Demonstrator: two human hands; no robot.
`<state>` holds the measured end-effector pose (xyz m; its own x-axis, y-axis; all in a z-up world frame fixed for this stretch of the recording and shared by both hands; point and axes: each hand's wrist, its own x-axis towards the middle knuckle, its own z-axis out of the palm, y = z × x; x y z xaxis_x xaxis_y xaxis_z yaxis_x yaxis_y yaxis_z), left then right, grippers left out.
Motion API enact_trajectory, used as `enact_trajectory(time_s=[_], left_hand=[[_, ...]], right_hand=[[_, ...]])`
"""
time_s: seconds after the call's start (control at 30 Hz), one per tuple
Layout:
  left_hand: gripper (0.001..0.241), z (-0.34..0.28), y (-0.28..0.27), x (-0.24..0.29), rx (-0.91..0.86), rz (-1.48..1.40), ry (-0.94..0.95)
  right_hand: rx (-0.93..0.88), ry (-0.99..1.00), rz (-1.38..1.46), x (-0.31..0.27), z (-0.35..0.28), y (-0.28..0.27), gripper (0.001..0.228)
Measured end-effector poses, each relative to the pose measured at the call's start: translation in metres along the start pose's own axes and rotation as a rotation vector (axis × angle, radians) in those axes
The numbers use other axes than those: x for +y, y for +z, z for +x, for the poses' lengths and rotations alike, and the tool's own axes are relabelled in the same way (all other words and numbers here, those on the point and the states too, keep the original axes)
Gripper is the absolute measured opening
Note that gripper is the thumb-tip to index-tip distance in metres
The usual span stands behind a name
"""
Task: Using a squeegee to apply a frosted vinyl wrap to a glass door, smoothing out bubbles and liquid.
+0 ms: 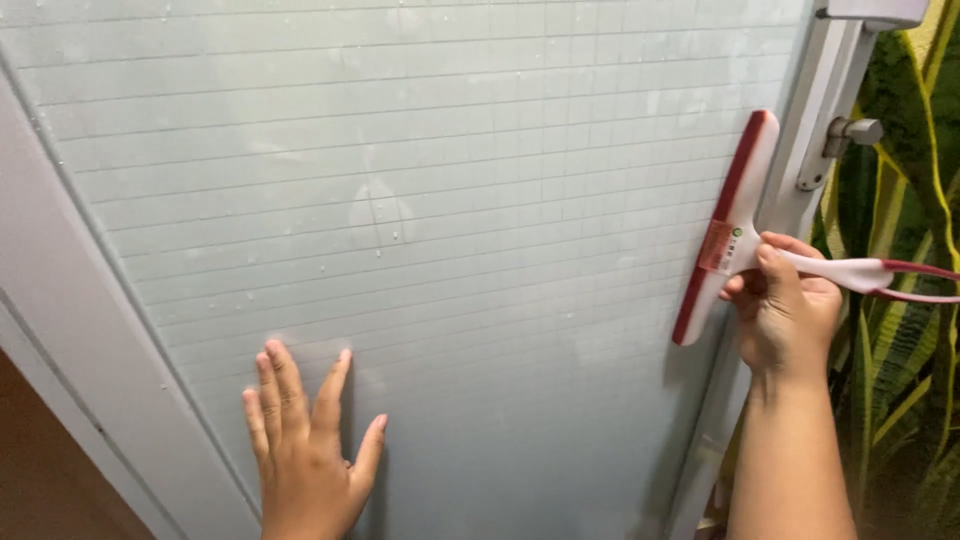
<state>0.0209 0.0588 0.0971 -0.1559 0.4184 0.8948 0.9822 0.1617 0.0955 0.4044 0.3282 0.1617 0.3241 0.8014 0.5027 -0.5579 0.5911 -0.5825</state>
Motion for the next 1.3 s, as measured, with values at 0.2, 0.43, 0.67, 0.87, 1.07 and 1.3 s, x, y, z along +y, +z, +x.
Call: enact_trajectory(time_s=[0.2,0.43,0.67,0.87,1.07,1.3], left_hand=[[0.082,-0.001,0.008,0.000,0.030,0.029,0.006],[0.082,0.000,0.002,0.000,-0.002,0.023,0.003],[0.079,-0.001,-0.001,-0.003,-0.022,0.031,0.013],[0.080,-0.001,-0.002,-0.006,-0.037,0.020,0.022],[0.080,0.000,-0.002,0.002,-0.061,-0.020,-0.006],[0.082,-0.001,0.000,0.010,-0.055,-0.033,-0.035]], right_hand=[[0.031,0.008,-0.091,-0.009,0.003,-0.007,0.012],[0.101,-0.009,-0.164,-0.015,-0.002,-0.014,0.009],[0.058,-0.223,-0.315,-0.014,-0.012,-0.018,0.004],[-0.058,-0.228,-0.096,-0.023,-0.018,-0.010,0.005],[-0.375,-0.176,0.043,-0.012,-0.056,0.054,0.014],[-0.640,-0.077,0.021,0.033,-0.128,0.116,0.009]])
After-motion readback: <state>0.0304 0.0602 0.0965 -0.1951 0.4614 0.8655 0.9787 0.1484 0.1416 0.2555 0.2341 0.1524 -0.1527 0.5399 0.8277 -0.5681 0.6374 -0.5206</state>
